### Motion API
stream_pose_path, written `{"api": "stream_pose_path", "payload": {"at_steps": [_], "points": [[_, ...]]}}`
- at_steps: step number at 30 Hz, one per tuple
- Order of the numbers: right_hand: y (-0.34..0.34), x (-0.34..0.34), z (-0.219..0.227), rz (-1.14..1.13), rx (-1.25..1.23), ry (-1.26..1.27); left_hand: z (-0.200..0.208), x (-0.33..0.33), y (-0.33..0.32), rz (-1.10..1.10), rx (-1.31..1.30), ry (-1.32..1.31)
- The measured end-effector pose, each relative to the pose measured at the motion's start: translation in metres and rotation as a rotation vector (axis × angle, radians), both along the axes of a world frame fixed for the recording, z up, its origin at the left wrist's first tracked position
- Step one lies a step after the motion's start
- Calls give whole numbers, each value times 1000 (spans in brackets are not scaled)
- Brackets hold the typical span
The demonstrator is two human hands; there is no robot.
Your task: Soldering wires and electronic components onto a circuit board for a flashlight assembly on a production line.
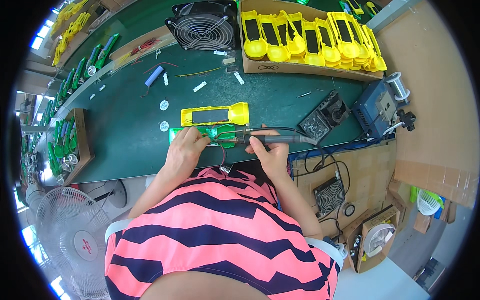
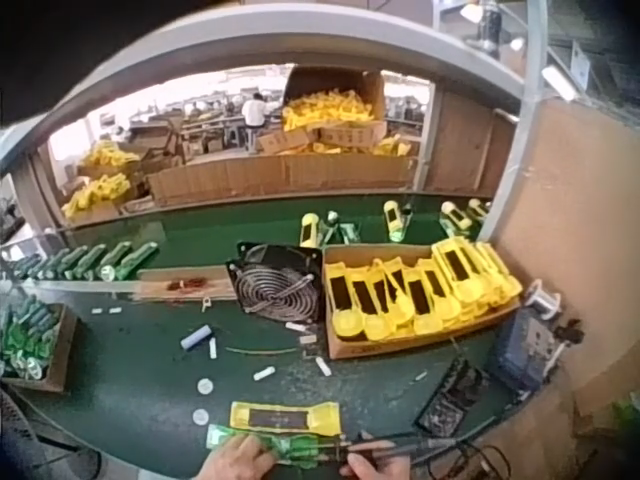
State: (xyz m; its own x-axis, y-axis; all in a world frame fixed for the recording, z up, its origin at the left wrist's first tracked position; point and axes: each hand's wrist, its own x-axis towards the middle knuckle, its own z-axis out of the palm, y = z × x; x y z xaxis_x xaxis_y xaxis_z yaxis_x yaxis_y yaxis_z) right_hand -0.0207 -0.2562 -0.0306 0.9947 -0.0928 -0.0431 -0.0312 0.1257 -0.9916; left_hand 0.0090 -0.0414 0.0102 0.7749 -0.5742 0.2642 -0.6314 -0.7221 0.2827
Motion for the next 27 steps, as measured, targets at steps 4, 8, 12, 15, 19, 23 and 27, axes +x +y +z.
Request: {"api": "stream_pose_path", "payload": {"at_steps": [4,8,12,15,19,23,27], "points": [[-2,-2,11,-70,51,-26,0,-2,-2,17,17,2],[-1,-8,19,-162,161,18,2,-1,-3,9,51,-12],[-9,-14,9,-166,33,-76,4,-2,-4,12,55,-7],[-13,-16,2,-167,-2,-137,4,-2,-5,36,20,17],[-18,-19,8,-255,51,-114,3,4,8,141,-323,137],[-22,-21,17,-336,63,-131,-1,49,26,324,-148,-10],[-30,-21,7,-318,16,-255,-16,64,40,336,29,182]]}}
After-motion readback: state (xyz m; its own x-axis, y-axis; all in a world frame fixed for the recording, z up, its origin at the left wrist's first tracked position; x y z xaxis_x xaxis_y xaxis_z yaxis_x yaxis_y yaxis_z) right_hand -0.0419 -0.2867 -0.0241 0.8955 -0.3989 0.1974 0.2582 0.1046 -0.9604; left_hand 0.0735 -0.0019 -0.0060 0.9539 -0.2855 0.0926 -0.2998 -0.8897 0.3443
